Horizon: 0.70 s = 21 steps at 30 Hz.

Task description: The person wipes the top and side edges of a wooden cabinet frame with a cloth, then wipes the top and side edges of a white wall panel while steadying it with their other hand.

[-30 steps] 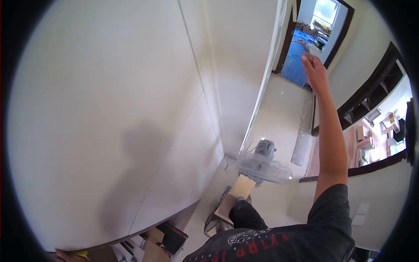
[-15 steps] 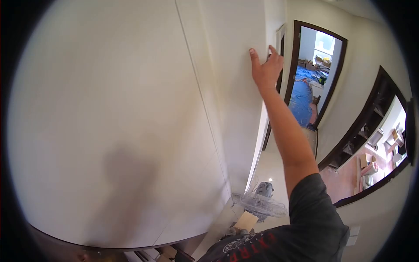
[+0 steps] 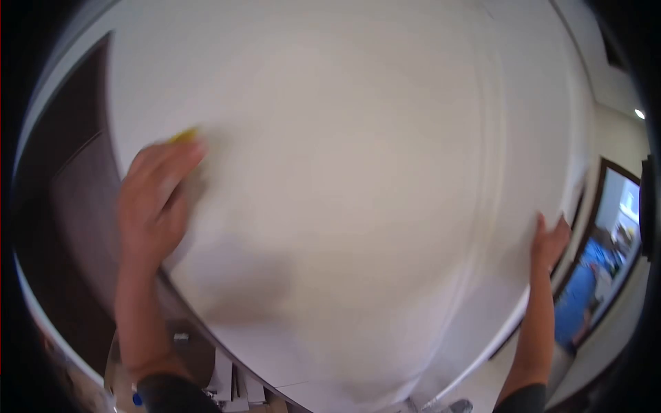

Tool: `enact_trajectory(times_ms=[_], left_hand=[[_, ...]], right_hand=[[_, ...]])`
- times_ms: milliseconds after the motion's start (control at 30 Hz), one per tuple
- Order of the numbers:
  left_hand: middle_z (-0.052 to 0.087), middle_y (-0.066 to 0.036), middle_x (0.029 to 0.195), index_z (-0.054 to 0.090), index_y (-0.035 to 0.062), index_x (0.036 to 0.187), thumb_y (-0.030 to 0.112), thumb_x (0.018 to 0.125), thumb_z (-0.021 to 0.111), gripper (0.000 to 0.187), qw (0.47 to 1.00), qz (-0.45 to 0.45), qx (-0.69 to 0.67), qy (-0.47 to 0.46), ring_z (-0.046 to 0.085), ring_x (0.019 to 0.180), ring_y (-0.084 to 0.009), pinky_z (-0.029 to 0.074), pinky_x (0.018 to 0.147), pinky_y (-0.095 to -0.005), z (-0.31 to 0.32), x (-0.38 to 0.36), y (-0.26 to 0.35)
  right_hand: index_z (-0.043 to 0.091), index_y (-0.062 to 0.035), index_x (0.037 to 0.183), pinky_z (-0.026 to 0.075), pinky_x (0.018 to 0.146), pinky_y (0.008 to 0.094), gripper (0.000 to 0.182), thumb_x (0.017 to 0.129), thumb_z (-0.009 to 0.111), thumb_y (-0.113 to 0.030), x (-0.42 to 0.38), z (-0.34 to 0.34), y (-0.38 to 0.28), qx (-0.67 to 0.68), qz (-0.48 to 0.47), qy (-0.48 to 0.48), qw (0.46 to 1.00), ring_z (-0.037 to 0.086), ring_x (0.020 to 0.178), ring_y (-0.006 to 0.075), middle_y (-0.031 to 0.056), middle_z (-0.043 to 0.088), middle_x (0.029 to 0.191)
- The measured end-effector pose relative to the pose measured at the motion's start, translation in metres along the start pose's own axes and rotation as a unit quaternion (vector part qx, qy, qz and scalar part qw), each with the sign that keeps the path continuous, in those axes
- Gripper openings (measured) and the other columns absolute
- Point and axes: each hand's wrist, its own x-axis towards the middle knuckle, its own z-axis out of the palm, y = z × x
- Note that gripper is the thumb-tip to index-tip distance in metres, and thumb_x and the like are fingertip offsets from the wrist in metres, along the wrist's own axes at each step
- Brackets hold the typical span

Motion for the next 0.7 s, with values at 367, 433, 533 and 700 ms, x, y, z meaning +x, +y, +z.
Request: enact_trajectory(times_ms=[367, 433, 533, 700], left_hand=[[0.067, -0.017, 0.093, 0.068, 0.001, 0.097, 0.013, 0.09, 0.058, 0.017, 0.929, -0.18, 0.216, 0.24, 0.067, 0.089, -0.0337, 0.054, 0.083, -0.0439, 0.036, 0.182, -0.118], [0.067, -0.017, 0.092, 0.066, -0.0019, 0.095, 0.013, 0.092, 0.054, 0.019, 0.914, -0.212, 0.25, 0.237, 0.066, 0.09, -0.0338, 0.054, 0.082, -0.043, 0.064, 0.196, -0.144], [0.065, -0.023, 0.105, 0.06, -0.012, 0.107, 0.01, 0.094, 0.045, 0.029, 0.924, -0.243, 0.24, 0.169, 0.064, 0.102, -0.034, 0.053, 0.089, -0.0405, 0.109, 0.232, -0.128], [0.054, -0.026, 0.133, 0.04, -0.0137, 0.139, 0.009, 0.094, 0.039, 0.05, 0.966, -0.2, 0.161, 0.041, 0.054, 0.12, -0.0352, 0.041, 0.108, -0.0431, 0.135, 0.278, -0.041]], right_hand=[[0.051, -0.0015, 0.136, 0.044, 0.1, 0.0467, 0.065, 0.094, 0.061, -0.049, 0.006, -0.006, -0.014, 0.054, 0.004, 0.026, 0.998, 0.053, 0.117, 0.0404, 0.0246, 0.055, 0.125], [0.052, -0.0015, 0.136, 0.043, 0.1, 0.0467, 0.064, 0.094, 0.06, -0.049, 0.005, -0.004, -0.013, 0.055, 0.006, 0.026, 0.998, 0.053, 0.117, 0.0404, 0.0247, 0.055, 0.125], [0.053, -0.0014, 0.136, 0.043, 0.1, 0.0468, 0.064, 0.094, 0.06, -0.049, 0.005, -0.007, -0.013, 0.056, 0.005, 0.025, 0.998, 0.052, 0.118, 0.0405, 0.0251, 0.055, 0.125], [0.053, -0.0012, 0.135, 0.044, 0.099, 0.0473, 0.064, 0.095, 0.059, -0.05, 0.004, -0.004, -0.007, 0.062, -0.026, 0.043, 0.997, 0.053, 0.117, 0.0407, 0.0257, 0.057, 0.123]])
